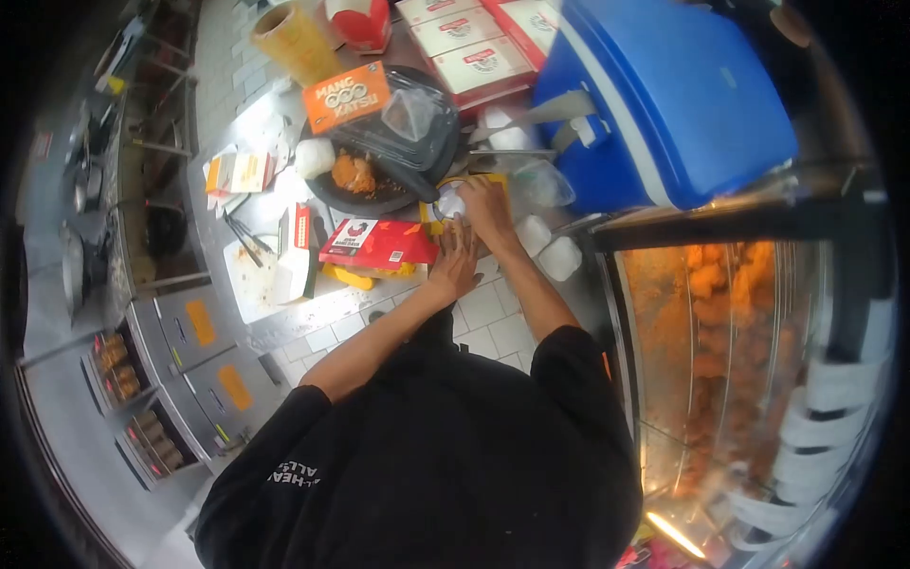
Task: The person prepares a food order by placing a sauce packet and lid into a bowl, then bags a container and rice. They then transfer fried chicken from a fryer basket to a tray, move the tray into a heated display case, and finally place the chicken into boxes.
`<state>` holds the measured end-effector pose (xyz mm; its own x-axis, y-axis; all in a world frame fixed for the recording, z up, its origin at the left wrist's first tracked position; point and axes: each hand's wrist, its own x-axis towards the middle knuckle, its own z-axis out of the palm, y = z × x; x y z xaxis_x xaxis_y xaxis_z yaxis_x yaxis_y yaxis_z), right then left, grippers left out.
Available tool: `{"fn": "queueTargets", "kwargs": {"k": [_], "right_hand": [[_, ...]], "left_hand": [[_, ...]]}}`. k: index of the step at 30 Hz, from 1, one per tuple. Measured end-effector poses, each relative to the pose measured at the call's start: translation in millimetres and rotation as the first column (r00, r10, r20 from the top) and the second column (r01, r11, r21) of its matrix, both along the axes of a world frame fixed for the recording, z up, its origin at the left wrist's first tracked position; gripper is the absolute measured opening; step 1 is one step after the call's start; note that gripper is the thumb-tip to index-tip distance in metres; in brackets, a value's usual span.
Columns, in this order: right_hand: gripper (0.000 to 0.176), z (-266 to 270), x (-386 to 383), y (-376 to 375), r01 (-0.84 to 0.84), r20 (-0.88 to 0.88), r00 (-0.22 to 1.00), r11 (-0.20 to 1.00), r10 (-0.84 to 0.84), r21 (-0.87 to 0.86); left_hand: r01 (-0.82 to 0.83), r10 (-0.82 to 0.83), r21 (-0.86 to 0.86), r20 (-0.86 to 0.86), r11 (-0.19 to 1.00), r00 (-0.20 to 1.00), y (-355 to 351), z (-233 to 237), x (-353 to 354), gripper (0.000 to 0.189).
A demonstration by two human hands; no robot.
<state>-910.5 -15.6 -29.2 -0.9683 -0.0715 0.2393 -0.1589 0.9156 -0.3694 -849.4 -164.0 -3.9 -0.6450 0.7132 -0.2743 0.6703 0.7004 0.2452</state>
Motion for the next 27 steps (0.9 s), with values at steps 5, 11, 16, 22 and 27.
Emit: {"fn": "queueTargets", "kwargs": {"k": [5,11,16,22,27], "right_hand": [[0.013,45.4,8.2,0.5,0.08,-0.217,0.963,0.941,-0.158,-0.328],[0.021,108.3,19.2,24.0,0.38,0.002,0.779,0.47,-0.627,-0.797],[0.026,116.7,57.2,36.7,0.311,0.193,0.847,0.166,-0.496,-0.936],[0.03,89.5,111.6,-7.4,0.301,0.442,0.887,-0.562,-0.13,-0.771],[0.027,94.8,137.9,-44.0,0.276,0.137,0.623,0.053,-0.77,-0.96]], "left_hand": [[0.024,-0.023,0.093,-0.005,0.995,1.0,0.3,-11.4,-3.0,0.103],[-0.045,0.036,0.064,0.13,0.997,0.991,6.9,9.7,-9.0,0.096],[-0.799,-0.156,0.464,0.885,0.383,0.439,6.8,57.4,-12.6,0.064],[-0.912,-0.283,0.352,0.915,0.212,0.288,-5.0,103.9,-10.3,0.041],[-0.908,0.118,0.419,0.902,-0.017,0.415,-24.7,113.3,19.0,0.029]]}}
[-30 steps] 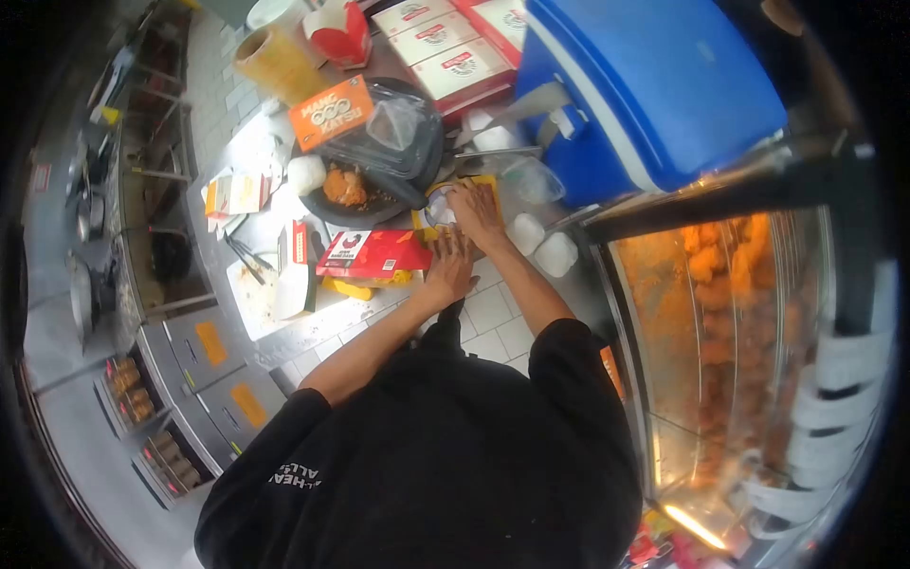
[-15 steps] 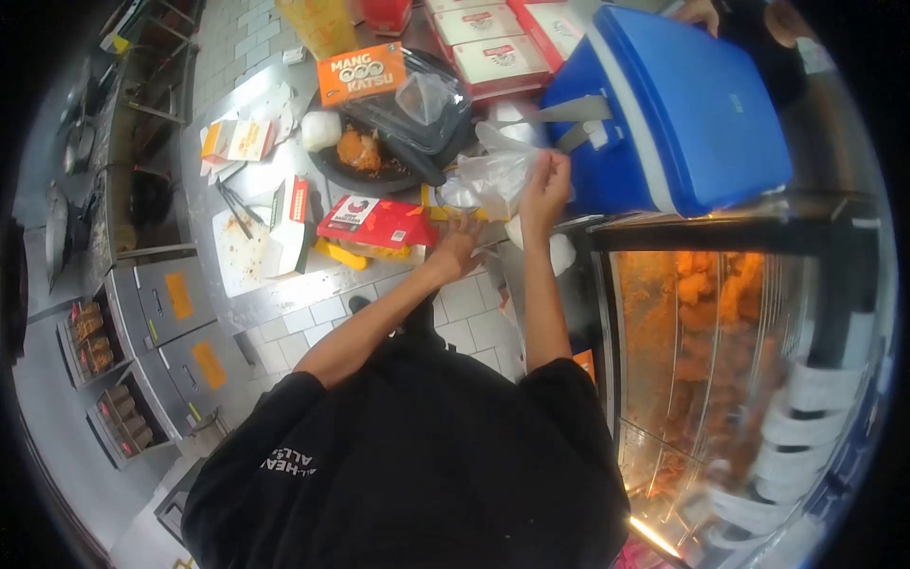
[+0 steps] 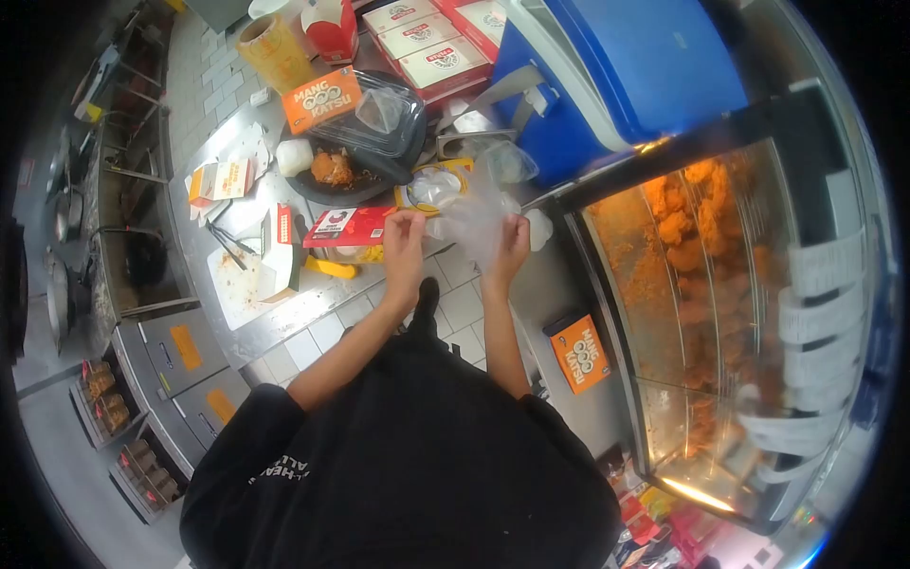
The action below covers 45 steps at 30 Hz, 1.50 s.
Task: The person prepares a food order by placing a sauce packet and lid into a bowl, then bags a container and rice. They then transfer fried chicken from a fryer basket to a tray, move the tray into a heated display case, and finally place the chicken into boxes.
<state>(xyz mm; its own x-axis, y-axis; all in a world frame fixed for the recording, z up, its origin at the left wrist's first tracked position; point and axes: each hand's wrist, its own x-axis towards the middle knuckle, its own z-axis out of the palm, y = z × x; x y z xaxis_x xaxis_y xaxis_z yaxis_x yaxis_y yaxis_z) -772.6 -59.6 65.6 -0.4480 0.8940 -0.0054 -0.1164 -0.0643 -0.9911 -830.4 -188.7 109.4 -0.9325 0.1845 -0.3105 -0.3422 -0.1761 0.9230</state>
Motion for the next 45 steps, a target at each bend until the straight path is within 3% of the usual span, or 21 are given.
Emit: {"fn": "queueTargets", "kwargs": {"k": [2,5,10,13,16,18,19,21,22,23,24,26,29,31,33,35,37,39,41,43,45], "right_hand": [[0.026,11.3,6.1,-4.5,0.027,0.055,0.998,0.992,-0.033,0.12],[0.025,26.8,9.3,-17.5,0.079,0.125,0.985,0.948,-0.122,0.31],[0.021,30.5,11.8,-18.1,0.111,0.133,0.97,0.858,-0.204,0.501],[0.018,47.7,13.8,-21.9,-0.038,0.243,0.965,0.869,-0.096,0.493],[0.017,79.5,20.6,-38.9,0.035,0.18,0.96,0.727,-0.216,0.686],[0.019,98.9,28.3,-53.6,-0.221,0.209,0.971,0.75,0.113,0.624],[0.019,100.5,32.2,-61.8,-0.208,0.203,0.974,0.749,0.1,0.629],[0.015,103.9,34.2,-68.4,-0.415,0.209,0.891,0.91,0.404,0.012],[0.015,98.8,36.1,-65.9,-0.395,0.196,0.903,0.918,0.381,0.037],[0.014,87.3,37.3,-62.8,-0.399,0.059,0.907,0.896,0.417,-0.196],[0.013,79.6,37.7,-59.3,-0.417,-0.089,0.903,0.809,0.42,-0.413],[0.01,77.0,40.0,-52.9,-0.368,-0.067,0.927,0.861,0.369,-0.351],[0.01,75.2,38.2,-39.1,-0.273,0.016,0.96,0.946,0.28,-0.175],[0.009,91.5,34.5,-43.4,-0.231,0.172,0.964,0.956,0.2,0.179],[0.01,113.3,28.8,-52.4,-0.275,0.256,0.944,0.926,0.208,0.258],[0.012,132.5,17.3,-57.6,-0.299,0.26,0.943,0.874,0.209,0.382],[0.013,153.9,11.9,-64.6,-0.326,0.233,0.939,0.871,0.253,0.367],[0.012,164.0,6.2,-70.7,-0.343,0.169,0.939,0.826,0.298,0.447],[0.012,165.3,-3.5,-73.5,-0.399,0.191,0.917,0.775,0.351,0.49],[0.012,162.2,-13.4,-77.5,-0.479,0.223,0.876,0.709,0.428,0.518],[0.012,154.7,-23.8,-78.1,-0.514,0.26,0.852,0.636,0.454,0.576]], "left_hand": [[0.239,-0.237,-0.013,-0.168,0.971,0.957,-16.4,7.2,4.7,0.022],[0.404,-0.408,-0.055,-0.12,0.913,0.905,-13.4,37.9,17.0,0.021],[0.372,-0.38,-0.081,-0.13,0.925,0.916,-24.1,24.4,4.5,0.023],[0.36,-0.375,-0.154,-0.079,0.92,0.924,-32.3,34.8,-1.9,0.021],[0.331,-0.342,-0.129,-0.073,0.935,0.937,-34.2,41.5,-4.1,0.02],[0.339,-0.342,-0.055,-0.087,0.939,0.935,-35.1,47.0,-2.4,0.02],[0.324,-0.333,-0.081,-0.132,0.942,0.934,-35.2,50.8,0.3,0.019],[0.328,-0.34,-0.094,-0.209,0.94,0.917,-32.5,59.1,1.6,0.018],[0.313,-0.426,-0.323,-0.385,0.893,0.819,-35.9,63.1,2.4,0.017],[0.229,-0.524,-0.528,-0.519,0.818,0.675,-40.1,67.0,1.8,0.016],[0.235,-0.531,-0.522,-0.541,0.82,0.652,-45.0,71.1,0.0,0.016],[0.438,-0.741,-0.627,-0.371,0.644,0.56,-58.4,77.9,-5.7,0.02],[0.442,-0.598,-0.421,-0.387,0.792,0.702,-71.6,68.0,-21.6,0.022],[0.4,-0.569,-0.447,-0.356,0.8,0.741,-68.9,91.1,-26.1,0.018],[-0.155,-0.318,-0.468,-0.773,0.87,0.549,-61.9,122.1,-19.2,0.014],[-0.088,-0.366,-0.469,-0.78,0.879,0.508,-73.4,132.6,-5.4,0.016],[0.158,-0.518,-0.494,-0.789,0.855,0.332,-73.5,136.4,3.9,0.02],[0.084,-0.526,-0.535,-0.771,0.841,0.359,-67.2,123.7,-9.5,0.023],[0.436,-0.793,-0.716,-0.272,0.545,0.545,-69.1,107.5,-38.5,0.028],[0.349,-0.346,0.001,-0.119,0.937,0.931,-49.7,108.9,-38.8,0.028],[0.142,-0.115,0.462,-0.087,0.876,0.99,-30.1,98.7,-53.5,0.031]]}}
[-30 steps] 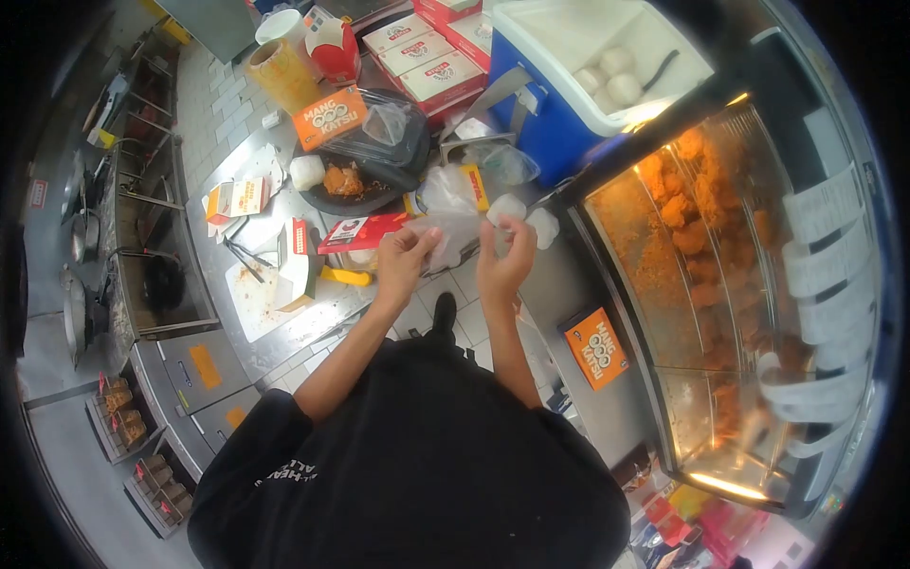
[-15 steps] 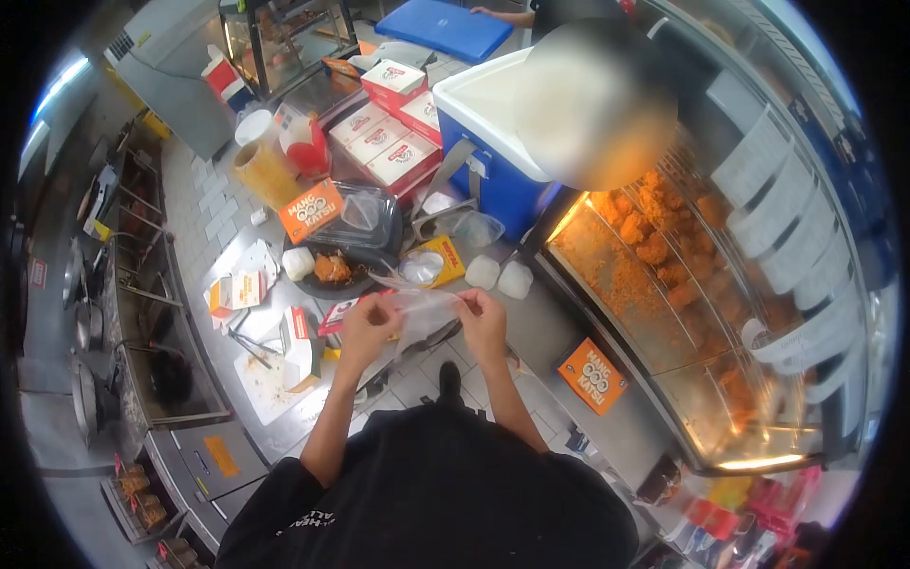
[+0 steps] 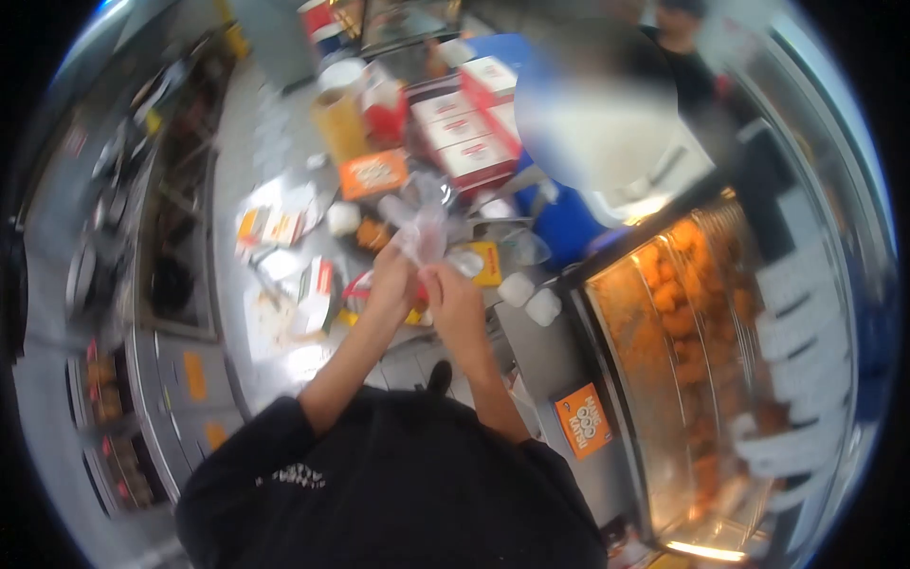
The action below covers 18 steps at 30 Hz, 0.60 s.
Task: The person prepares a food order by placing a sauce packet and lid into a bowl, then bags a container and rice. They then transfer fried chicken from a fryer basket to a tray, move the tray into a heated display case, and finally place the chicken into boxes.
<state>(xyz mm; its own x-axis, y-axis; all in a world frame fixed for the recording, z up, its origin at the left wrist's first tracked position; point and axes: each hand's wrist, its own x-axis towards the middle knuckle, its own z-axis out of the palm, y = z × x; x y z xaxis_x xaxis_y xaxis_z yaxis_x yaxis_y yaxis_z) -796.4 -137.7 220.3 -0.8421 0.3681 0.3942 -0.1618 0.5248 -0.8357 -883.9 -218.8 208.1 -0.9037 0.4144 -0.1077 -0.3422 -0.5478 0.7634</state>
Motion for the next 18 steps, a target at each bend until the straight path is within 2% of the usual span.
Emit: {"fn": "queueTargets", "kwargs": {"k": [2,4,5,7,8,10,11,12,14,16,18], "right_hand": [[0.013,2.5,-18.2,-3.9,-0.08,0.039,0.996,0.996,0.078,0.032],[0.012,5.3,-35.0,-10.7,0.162,-0.319,0.946,0.931,-0.052,0.327],[0.012,-0.1,-40.0,-13.7,0.111,-0.309,0.951,0.938,-0.005,0.328],[0.011,-17.1,-51.3,-20.4,0.012,-0.249,0.968,0.993,0.017,0.114],[0.011,-22.4,-58.1,-25.0,-0.04,-0.248,0.967,0.993,0.066,0.11],[0.014,-26.4,-70.0,-39.5,-0.21,-0.214,0.95,0.973,0.227,0.099],[0.014,-23.9,-74.6,-48.9,-0.269,-0.205,0.936,0.958,0.285,0.103],[0.014,-21.0,-78.2,-61.1,-0.318,-0.205,0.92,0.942,0.333,0.102],[0.012,-19.0,-81.7,-88.6,-0.457,-0.105,0.876,0.881,0.47,0.123],[0.011,-31.2,-82.7,-128.1,-0.597,-0.12,0.787,0.796,0.605,0.098],[0.009,-37.1,-74.8,-164.5,-0.633,-0.174,0.732,0.752,0.659,0.185]], "left_hand": [[0.07,-0.131,0.305,0.185,0.95,0.974,2.9,-17.0,-9.5,0.043],[0.079,-0.122,0.385,0.088,0.92,0.989,1.5,-4.9,-6.0,0.067],[0.029,-0.072,0.385,0.098,0.922,0.993,3.7,-3.7,-8.5,0.067],[-0.102,0.142,0.23,-0.168,0.968,0.976,1.6,-0.6,-18.3,0.067],[-0.152,0.192,0.225,-0.167,0.962,0.967,-7.1,3.7,-25.6,0.067],[-0.159,0.2,0.347,-0.086,0.924,0.976,-33.6,20.7,-37.8,0.076],[-0.085,0.152,0.383,-0.148,0.92,0.977,-50.8,20.7,-45.1,0.079],[-0.133,0.202,0.382,-0.148,0.915,0.968,-67.8,21.9,-50.3,0.079],[-0.116,0.068,0.355,0.145,0.928,0.987,-103.3,24.3,-58.1,0.083],[-0.19,0.137,0.386,0.16,0.903,0.978,-139.9,-26.8,-86.6,0.083],[-0.362,0.375,0.149,-0.066,0.92,0.925,-180.1,-51.9,-98.4,0.085]]}}
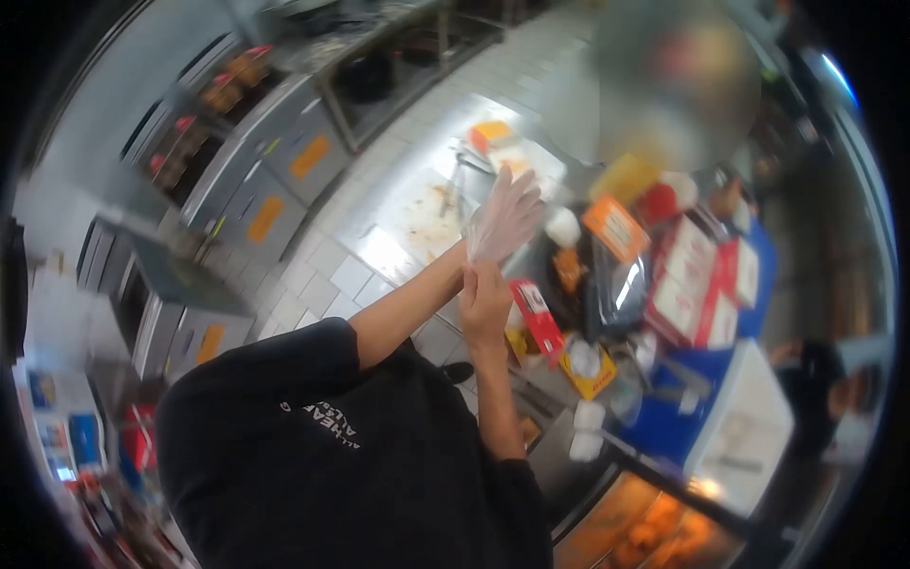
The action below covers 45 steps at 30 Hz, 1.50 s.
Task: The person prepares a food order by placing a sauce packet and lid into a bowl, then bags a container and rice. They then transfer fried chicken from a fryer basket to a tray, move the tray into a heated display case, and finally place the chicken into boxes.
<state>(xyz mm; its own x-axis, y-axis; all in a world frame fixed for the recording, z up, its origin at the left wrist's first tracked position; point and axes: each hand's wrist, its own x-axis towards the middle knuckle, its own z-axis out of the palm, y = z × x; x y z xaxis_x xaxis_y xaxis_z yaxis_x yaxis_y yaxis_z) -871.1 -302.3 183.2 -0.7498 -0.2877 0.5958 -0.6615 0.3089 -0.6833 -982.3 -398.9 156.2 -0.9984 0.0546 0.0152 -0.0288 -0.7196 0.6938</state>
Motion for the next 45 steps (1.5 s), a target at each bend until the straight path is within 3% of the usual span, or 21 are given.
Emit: {"fn": "queueTargets", "kwargs": {"k": [2,4,6,8,10,12,16,19,22,24,26,27,29,32,34,36,38,40,41,43,45], "right_hand": [[0.011,-18.5,-1.2,-16.5,-0.157,0.034,0.987,0.987,0.156,0.03],[0.015,-35.5,-0.2,-30.2,-0.283,0.082,0.957,0.957,0.277,0.067],[0.027,-48.7,-4.2,-46.1,0.019,-0.002,1.0,0.985,-0.019,0.171],[0.035,-85.9,-4.2,-49.6,0.239,-0.031,0.967,0.853,-0.254,0.464],[0.032,-122.2,-0.3,-45.7,0.266,-0.014,0.945,0.739,-0.327,0.619],[0.028,-174.5,-15.7,-38.2,-0.02,0.284,0.937,0.781,-0.203,0.624],[0.016,-170.5,-5.1,-50.8,0.182,0.154,0.947,0.863,-0.284,0.471],[0.012,-104.5,21.5,-119.3,0.264,0.183,0.907,0.85,-0.38,0.456],[0.011,-72.0,38.8,-201.0,0.228,0.239,0.908,0.885,-0.343,0.405],[0.009,-59.8,50.5,-253.3,0.051,0.245,0.953,0.893,-0.177,0.447],[0.009,-54.8,58.5,-300.1,-0.02,0.278,0.955,0.909,-0.105,0.416],[0.009,-53.6,60.7,-320.4,-0.007,0.272,0.955,0.907,-0.119,0.422],[0.01,-56.0,57.6,-357.3,-0.083,0.315,0.948,0.933,-0.035,0.351],[0.01,-69.1,33.1,-392.0,-0.064,0.266,0.962,0.905,-0.056,0.421],[0.016,-84.8,-0.2,-415.0,-0.126,0.257,0.966,0.888,0.009,0.443],[0.017,-94.2,-40.1,-443.8,-0.265,0.285,0.948,0.849,0.143,0.458],[0.019,-83.4,-80.4,-480.4,-0.381,0.326,0.913,0.798,0.245,0.466],[0.025,-46.8,-119.4,-531.9,-0.579,0.595,0.747,0.732,0.298,0.36],[0.024,-46.8,-138.9,-559.6,-0.509,0.356,0.845,0.804,0.399,0.307],[0.018,-18.6,-172.4,-617.6,-0.507,0.454,0.816,0.82,0.357,0.266],[0.02,-17.9,-201.7,-688.6,-0.596,0.513,0.708,0.8,0.486,0.065]], "left_hand": [[-0.176,0.203,-0.135,0.218,0.975,0.955,-46.4,45.6,27.3,0.065],[-0.33,0.334,-0.058,0.096,0.942,0.938,-105.8,5.1,39.5,0.048],[-0.532,0.581,-0.314,0.08,0.786,0.81,-164.4,12.2,73.4,0.038],[-0.521,0.645,-0.426,0.228,0.74,0.729,-217.2,16.4,111.7,0.028],[-0.574,0.698,-0.432,0.214,0.695,0.684,-273.4,-23.2,146.4,0.031],[-0.543,0.744,-0.518,0.363,0.661,0.561,-317.3,-30.2,184.0,0.034],[-0.322,0.726,-0.681,0.46,0.658,0.511,-411.4,-71.1,244.4,0.042],[-0.073,0.548,-0.71,0.47,0.701,0.692,-454.9,-94.9,256.9,0.051],[0.201,0.132,-0.446,0.611,0.872,0.781,-457.3,-94.9,220.8,0.055],[0.248,0.084,-0.457,0.592,0.855,0.801,-439.3,-49.8,189.7,0.06],[0.418,-0.089,-0.52,0.543,0.744,0.835,-442.9,-37.0,159.4,0.06],[0.425,-0.103,-0.517,0.539,0.743,0.836,-439.8,-57.3,145.8,0.06],[0.347,-0.188,-0.345,0.419,0.872,0.888,-443.2,-115.6,118.9,0.066],[0.403,-0.261,-0.426,0.353,0.81,0.899,-492.2,-86.0,85.5,0.071],[0.317,-0.164,-0.39,0.378,0.864,0.911,-522.8,-89.2,59.4,0.07],[0.399,-0.137,-0.807,0.379,0.435,0.915,-568.5,-91.7,32.9,0.061],[0.383,-0.045,-0.789,0.414,0.481,0.909,-610.0,-101.0,27.8,0.055],[0.372,0.065,-0.761,0.474,0.531,0.878,-660.5,-114.2,27.4,0.045],[0.347,0.11,-0.775,0.467,0.528,0.877,-682.6,-121.5,26.4,0.045],[0.047,0.38,-0.833,0.3,0.551,0.875,-706.8,-144.6,43.8,0.042],[0.022,0.469,-0.871,0.285,0.49,0.836,-733.4,-168.2,64.6,0.041]]}}
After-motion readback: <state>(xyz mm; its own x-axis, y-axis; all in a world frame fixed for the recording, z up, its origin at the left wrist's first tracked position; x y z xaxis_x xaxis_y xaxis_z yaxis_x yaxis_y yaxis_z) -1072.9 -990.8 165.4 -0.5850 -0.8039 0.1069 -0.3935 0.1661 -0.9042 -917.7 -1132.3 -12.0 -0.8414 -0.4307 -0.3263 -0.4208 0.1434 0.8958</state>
